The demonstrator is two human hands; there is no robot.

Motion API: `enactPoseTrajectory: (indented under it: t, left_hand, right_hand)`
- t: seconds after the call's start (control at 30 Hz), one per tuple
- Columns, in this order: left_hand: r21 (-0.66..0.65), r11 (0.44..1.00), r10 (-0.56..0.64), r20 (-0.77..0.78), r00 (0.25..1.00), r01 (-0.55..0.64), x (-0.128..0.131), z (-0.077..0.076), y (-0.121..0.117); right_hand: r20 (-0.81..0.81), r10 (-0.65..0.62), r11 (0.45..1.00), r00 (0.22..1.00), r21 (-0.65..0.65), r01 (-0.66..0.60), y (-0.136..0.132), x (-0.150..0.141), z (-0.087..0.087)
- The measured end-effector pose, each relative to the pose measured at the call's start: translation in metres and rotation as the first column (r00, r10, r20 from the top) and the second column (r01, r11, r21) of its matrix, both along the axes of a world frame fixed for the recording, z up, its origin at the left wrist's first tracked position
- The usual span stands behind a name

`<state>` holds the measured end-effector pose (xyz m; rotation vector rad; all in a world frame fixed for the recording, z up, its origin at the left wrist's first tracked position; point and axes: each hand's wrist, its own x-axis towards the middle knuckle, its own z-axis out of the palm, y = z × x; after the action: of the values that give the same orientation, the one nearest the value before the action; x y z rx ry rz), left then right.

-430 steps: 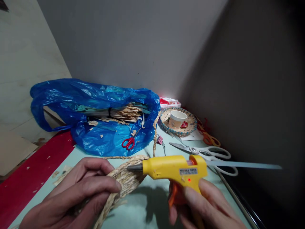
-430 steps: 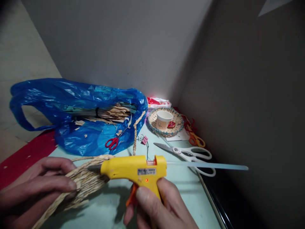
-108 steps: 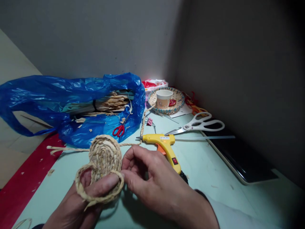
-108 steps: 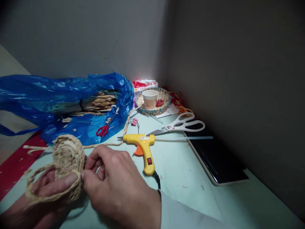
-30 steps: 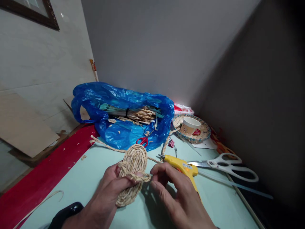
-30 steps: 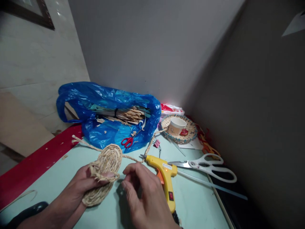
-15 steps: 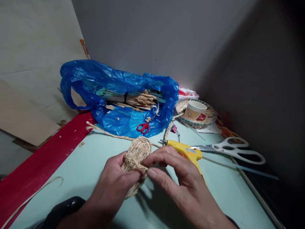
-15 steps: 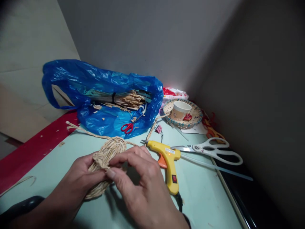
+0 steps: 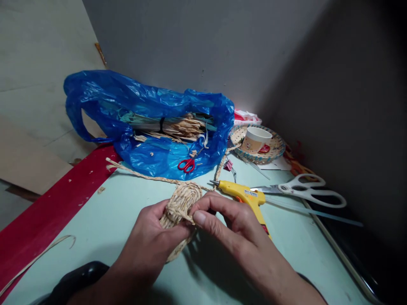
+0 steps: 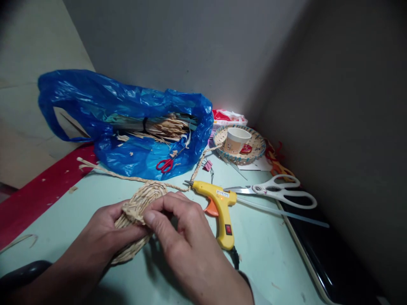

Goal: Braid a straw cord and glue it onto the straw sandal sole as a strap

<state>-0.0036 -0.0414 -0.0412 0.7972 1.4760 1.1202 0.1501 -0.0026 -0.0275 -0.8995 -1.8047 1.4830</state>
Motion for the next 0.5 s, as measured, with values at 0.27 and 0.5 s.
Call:
enactPoseTrajectory:
  t: [0.27,0.5]
  left_hand:
    - [0.032,0.999,-0.027,-0.028,0.999,0.028,0.0011,0.0003,0.0003]
    - [-0.018,0.999,-0.035,-0.053,0.998,0.034,0.0,0.0006,0.0006]
  right_hand:
    - [-0.012,-0.076,0.972,0.997,0.224,0.076,-0.0008,-0.0065,-0.0004]
    - [-0.057,-0.095,0.989,0.994,0.105,0.1,0.0023,-0.0054,-0.0012]
